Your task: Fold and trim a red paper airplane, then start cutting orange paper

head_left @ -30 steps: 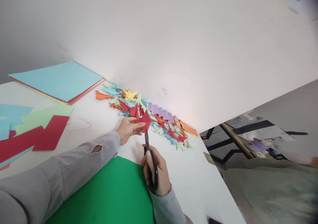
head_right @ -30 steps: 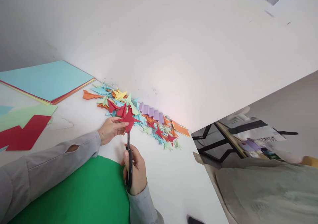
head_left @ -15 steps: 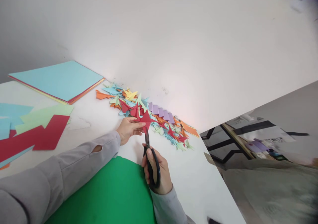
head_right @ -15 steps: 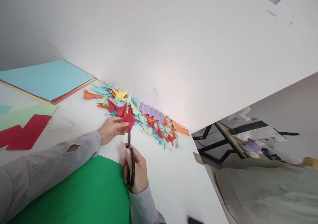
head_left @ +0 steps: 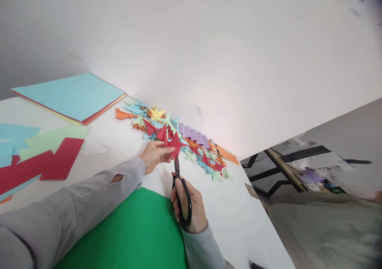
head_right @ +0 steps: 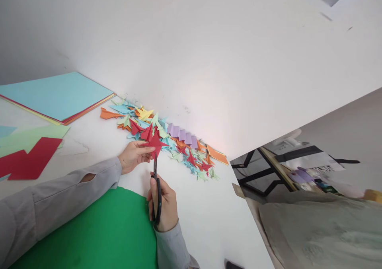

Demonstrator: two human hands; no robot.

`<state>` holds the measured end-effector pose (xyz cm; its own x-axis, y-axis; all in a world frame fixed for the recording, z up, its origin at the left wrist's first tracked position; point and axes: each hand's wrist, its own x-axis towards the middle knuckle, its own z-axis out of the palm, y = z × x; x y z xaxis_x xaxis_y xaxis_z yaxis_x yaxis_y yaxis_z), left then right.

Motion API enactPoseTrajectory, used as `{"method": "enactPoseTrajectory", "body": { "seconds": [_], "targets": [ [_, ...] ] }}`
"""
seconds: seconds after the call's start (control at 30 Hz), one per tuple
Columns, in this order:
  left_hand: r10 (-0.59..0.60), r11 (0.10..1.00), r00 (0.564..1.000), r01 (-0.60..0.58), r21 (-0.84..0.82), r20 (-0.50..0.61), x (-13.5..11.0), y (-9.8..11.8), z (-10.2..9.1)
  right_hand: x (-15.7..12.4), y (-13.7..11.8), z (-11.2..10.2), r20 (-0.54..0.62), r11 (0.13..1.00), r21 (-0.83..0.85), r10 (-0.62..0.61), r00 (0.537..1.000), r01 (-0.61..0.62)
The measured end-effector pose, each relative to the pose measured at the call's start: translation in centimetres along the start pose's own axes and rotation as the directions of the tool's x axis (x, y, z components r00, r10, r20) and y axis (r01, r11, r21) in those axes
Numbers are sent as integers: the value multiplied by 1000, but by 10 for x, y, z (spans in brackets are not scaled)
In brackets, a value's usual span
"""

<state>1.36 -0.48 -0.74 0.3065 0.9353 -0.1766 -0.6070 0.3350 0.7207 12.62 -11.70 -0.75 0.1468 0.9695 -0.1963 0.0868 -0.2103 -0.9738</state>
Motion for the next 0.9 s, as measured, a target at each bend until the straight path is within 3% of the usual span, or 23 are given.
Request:
{"method": "enactPoseTrajectory", "body": {
  "seconds": [0.47,0.9],
  "targets": [
    [47,997,999,-47,65,3,-1,0,0,1,1,0,-3,999,-30,13,1000,-13],
    [53,997,999,-53,58,-1,0,-1,0,1,5,0,5,998,42,37,999,-38]
  ]
}}
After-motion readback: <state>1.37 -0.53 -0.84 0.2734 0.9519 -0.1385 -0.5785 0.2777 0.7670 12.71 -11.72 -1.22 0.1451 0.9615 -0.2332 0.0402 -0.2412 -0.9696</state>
